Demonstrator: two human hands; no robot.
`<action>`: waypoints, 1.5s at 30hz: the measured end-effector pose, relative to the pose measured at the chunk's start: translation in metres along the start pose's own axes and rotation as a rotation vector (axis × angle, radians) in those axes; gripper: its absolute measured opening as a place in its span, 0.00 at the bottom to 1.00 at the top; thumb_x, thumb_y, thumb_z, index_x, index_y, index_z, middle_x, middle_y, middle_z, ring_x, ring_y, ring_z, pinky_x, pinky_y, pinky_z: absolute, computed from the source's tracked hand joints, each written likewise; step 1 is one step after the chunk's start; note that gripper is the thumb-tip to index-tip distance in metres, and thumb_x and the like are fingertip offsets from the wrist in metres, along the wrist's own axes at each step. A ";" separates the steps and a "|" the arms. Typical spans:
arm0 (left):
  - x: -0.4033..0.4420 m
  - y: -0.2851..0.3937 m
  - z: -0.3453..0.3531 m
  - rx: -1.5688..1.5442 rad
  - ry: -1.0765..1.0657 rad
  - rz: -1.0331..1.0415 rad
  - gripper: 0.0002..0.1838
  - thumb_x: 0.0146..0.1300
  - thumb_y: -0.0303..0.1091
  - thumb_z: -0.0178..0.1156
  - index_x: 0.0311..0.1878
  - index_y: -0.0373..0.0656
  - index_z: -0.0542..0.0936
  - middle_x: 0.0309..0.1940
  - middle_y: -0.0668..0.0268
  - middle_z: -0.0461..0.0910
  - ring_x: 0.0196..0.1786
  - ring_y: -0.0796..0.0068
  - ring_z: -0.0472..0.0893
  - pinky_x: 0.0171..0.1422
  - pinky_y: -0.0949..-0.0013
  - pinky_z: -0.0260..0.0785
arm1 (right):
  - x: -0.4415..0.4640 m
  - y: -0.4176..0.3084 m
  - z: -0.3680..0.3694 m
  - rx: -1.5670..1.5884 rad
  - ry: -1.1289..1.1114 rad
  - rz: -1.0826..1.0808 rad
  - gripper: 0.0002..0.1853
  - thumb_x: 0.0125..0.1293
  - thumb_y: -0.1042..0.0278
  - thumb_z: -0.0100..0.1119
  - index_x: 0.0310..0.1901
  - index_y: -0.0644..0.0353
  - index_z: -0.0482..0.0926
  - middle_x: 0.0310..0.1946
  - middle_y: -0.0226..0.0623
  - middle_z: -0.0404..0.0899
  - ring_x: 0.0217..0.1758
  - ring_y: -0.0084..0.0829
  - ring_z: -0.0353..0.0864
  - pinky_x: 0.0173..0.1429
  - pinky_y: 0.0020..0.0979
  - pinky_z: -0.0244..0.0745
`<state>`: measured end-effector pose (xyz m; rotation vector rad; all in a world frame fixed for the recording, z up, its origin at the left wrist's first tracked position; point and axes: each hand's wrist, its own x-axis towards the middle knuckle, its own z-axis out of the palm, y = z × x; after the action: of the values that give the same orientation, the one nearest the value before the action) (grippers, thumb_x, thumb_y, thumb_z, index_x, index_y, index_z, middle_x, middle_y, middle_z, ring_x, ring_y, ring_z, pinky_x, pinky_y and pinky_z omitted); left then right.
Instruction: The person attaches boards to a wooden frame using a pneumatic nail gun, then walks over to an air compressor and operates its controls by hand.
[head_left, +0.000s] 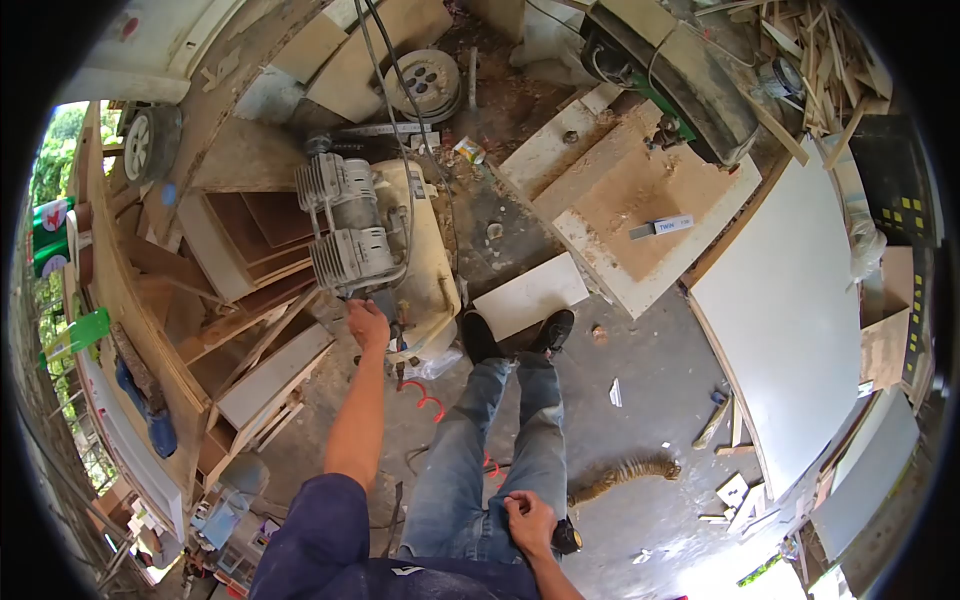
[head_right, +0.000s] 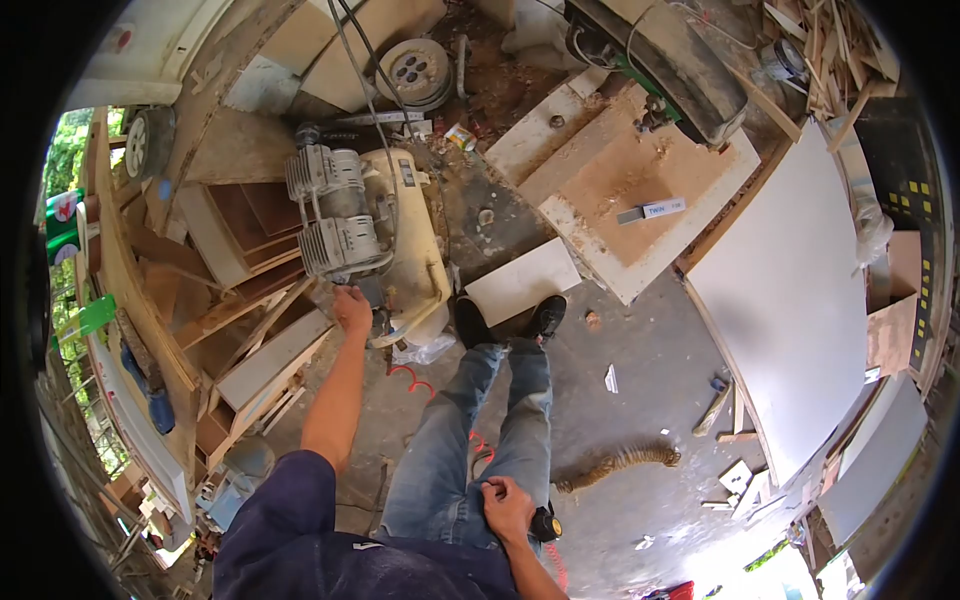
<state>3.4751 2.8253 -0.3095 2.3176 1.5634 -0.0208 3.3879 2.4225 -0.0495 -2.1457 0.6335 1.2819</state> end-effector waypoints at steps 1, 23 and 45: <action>0.002 -0.007 0.007 -0.003 -0.002 -0.001 0.11 0.70 0.33 0.63 0.44 0.35 0.74 0.36 0.50 0.81 0.39 0.44 0.82 0.47 0.48 0.73 | 0.000 0.000 0.000 -0.002 0.003 0.000 0.13 0.63 0.57 0.70 0.44 0.56 0.88 0.29 0.35 0.87 0.32 0.30 0.87 0.43 0.33 0.80; 0.006 -0.031 0.019 -0.294 0.106 -0.025 0.14 0.67 0.35 0.68 0.43 0.36 0.75 0.32 0.55 0.83 0.35 0.55 0.84 0.43 0.55 0.75 | -0.001 0.018 0.003 -0.053 0.008 -0.022 0.13 0.63 0.59 0.70 0.43 0.57 0.89 0.28 0.34 0.87 0.30 0.25 0.85 0.42 0.30 0.79; 0.021 -0.019 -0.026 -0.932 -0.290 -0.674 0.14 0.61 0.35 0.77 0.37 0.36 0.82 0.27 0.62 0.83 0.25 0.72 0.83 0.24 0.73 0.72 | -0.002 0.004 0.007 -0.062 -0.036 -0.007 0.15 0.62 0.54 0.71 0.45 0.53 0.88 0.32 0.34 0.88 0.35 0.35 0.88 0.45 0.37 0.80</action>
<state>3.4614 2.8585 -0.2948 0.9973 1.6307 0.1633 3.3806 2.4246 -0.0514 -2.1672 0.5773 1.3498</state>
